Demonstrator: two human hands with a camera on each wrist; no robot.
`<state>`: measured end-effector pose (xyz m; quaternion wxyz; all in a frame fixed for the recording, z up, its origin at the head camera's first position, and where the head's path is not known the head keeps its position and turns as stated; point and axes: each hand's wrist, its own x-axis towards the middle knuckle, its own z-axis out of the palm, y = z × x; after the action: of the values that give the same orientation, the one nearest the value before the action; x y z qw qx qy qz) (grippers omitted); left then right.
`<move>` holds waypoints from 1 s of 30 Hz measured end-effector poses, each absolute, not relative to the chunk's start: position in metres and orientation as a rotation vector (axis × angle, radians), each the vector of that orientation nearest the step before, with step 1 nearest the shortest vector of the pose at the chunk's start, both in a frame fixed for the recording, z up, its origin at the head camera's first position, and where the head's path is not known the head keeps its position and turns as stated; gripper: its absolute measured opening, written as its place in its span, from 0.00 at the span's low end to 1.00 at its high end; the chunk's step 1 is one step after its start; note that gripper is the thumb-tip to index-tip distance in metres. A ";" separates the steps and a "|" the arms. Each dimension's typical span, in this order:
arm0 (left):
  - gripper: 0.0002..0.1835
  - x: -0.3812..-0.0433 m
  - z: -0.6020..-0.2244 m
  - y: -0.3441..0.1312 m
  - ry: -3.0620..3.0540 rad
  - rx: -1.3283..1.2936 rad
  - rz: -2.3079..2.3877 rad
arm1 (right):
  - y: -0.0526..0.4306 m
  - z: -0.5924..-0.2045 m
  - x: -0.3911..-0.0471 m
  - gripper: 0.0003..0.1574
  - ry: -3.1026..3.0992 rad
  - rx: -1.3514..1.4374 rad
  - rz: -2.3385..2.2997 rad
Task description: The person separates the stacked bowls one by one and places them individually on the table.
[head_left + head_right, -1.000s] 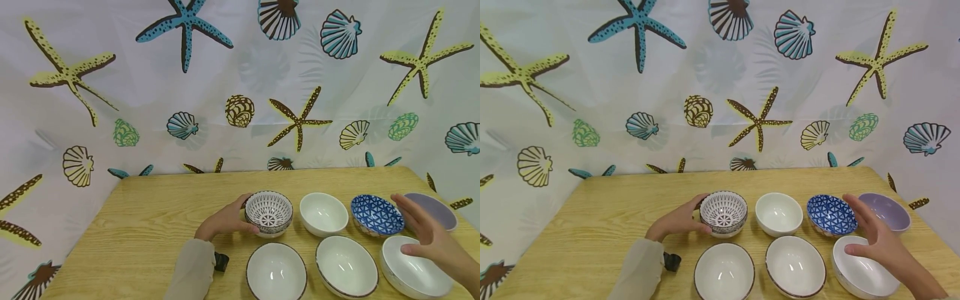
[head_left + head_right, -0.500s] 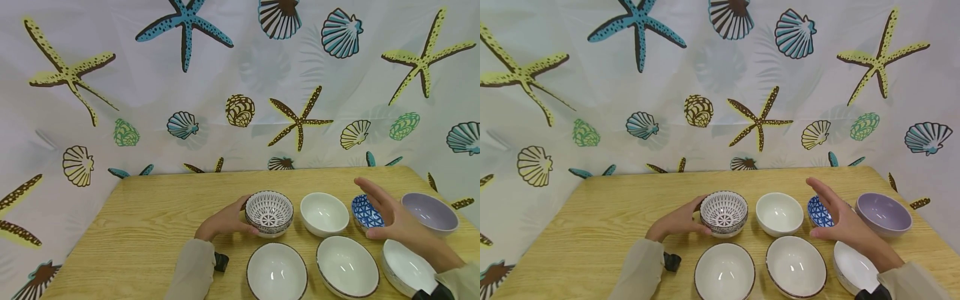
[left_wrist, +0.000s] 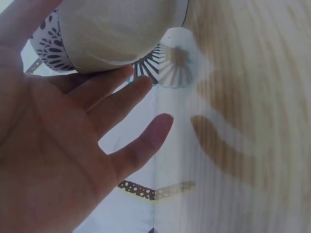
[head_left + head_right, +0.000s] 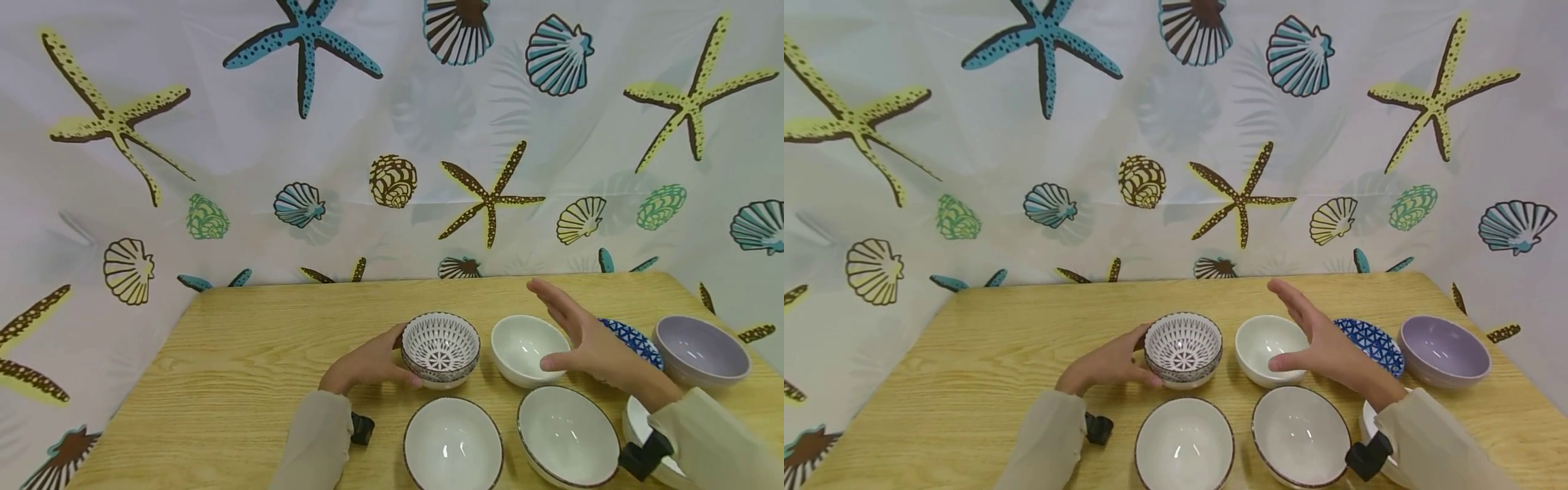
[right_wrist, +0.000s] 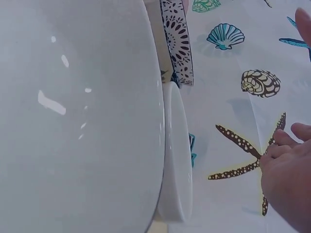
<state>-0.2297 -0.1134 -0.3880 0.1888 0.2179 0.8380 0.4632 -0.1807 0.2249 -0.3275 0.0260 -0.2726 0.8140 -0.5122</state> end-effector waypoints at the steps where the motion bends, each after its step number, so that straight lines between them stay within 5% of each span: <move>1: 0.56 -0.230 -0.388 -0.113 2.359 0.617 1.301 | 0.221 -0.328 -0.183 0.65 2.519 -0.830 -1.574; 30: 0.54 -0.231 -0.390 -0.113 2.371 0.631 1.288 | 0.159 -0.370 -0.229 0.75 2.523 -0.733 -1.401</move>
<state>-0.2310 -0.1134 -0.3901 0.1845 0.2237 0.8410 0.4568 -0.2289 0.1587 -0.3701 0.0822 -0.2455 0.8444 -0.4689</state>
